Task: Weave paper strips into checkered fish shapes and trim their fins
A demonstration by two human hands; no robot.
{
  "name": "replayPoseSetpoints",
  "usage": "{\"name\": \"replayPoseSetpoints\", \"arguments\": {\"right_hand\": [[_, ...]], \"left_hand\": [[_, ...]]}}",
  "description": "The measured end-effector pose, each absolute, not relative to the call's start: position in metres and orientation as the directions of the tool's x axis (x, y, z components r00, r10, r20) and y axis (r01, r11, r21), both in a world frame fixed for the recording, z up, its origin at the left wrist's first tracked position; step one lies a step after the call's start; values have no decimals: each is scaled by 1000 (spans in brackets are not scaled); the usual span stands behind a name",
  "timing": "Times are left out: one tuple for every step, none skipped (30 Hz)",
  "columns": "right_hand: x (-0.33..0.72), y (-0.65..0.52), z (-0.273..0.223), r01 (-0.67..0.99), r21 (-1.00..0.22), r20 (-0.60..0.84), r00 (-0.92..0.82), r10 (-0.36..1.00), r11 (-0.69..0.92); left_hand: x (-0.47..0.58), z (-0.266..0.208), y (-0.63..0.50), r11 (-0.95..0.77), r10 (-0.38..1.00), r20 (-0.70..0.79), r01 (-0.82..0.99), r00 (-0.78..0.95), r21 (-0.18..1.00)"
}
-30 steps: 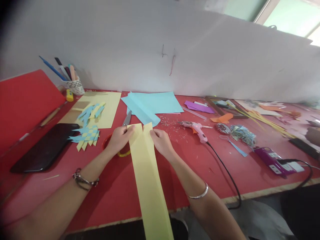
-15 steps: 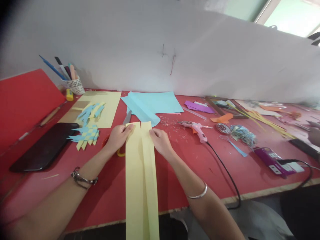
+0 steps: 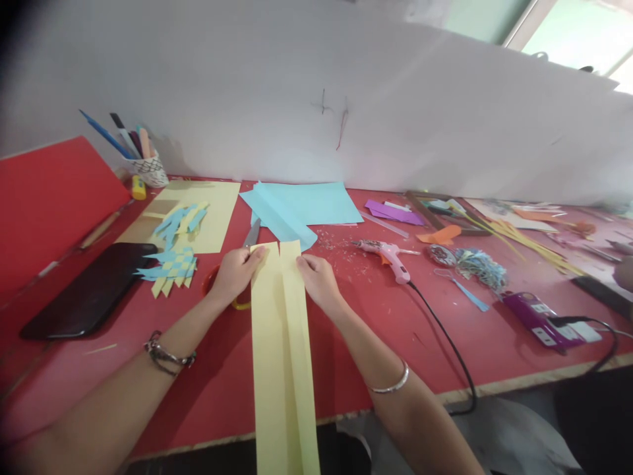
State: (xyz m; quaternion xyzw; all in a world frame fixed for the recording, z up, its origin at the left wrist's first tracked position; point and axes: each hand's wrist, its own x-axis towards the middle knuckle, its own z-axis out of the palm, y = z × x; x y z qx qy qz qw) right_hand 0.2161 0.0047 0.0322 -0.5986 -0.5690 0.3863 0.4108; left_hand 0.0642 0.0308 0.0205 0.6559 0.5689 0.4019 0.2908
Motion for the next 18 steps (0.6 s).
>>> {"name": "replayPoseSetpoints", "arguments": {"right_hand": [[217,5,32,358,-933,-5,53,999,-23],[217,6,32,353,-935,-17,50,999,-34],[218,6,32,348,-936,-32,47,998,-47],[219,7,32,343,-937,-48,45,998,-61],[220,7,31,338,-938,-64,44,997,-75],[220,8,31,335,-938,-78,45,996,-89],[221,8,30,331,-938,-90,47,995,-100],[222,8,30,328,-938,-100,49,994,-110],[222,8,30,325,-938,-108,51,993,-119],[222,8,31,323,-938,-116,53,992,-127],[222,8,31,320,-938,-122,55,991,-133],[221,8,32,316,-938,-128,56,990,-139],[221,7,33,313,-939,-133,56,989,-144],[220,7,33,309,-940,-137,57,989,-148],[219,7,33,306,-940,-139,58,989,-150],[218,7,33,303,-941,-140,60,988,-151],[218,7,33,301,-942,-138,63,988,-151],[218,7,32,299,-943,-135,68,989,-149]], "left_hand": [[65,20,29,-192,979,200,516,41,835],[67,20,27,-201,978,201,518,55,832],[69,19,26,-211,977,202,518,73,829],[70,19,24,-220,975,203,516,91,828],[72,18,23,-228,974,203,515,105,827],[73,18,23,-232,973,203,514,113,826],[73,18,22,-233,972,203,514,115,825],[73,17,23,-231,973,202,515,113,825],[73,17,23,-224,974,199,517,104,826],[72,17,24,-215,976,196,518,92,828],[71,17,24,-205,978,192,518,80,830],[70,18,25,-195,980,187,518,69,833],[70,18,25,-187,981,182,516,61,836],[69,18,26,-182,982,177,514,58,838],[69,19,26,-179,983,174,511,58,841],[68,19,26,-177,983,171,508,59,843],[68,19,27,-175,984,169,504,58,846],[68,20,27,-172,984,168,500,54,849]]}}
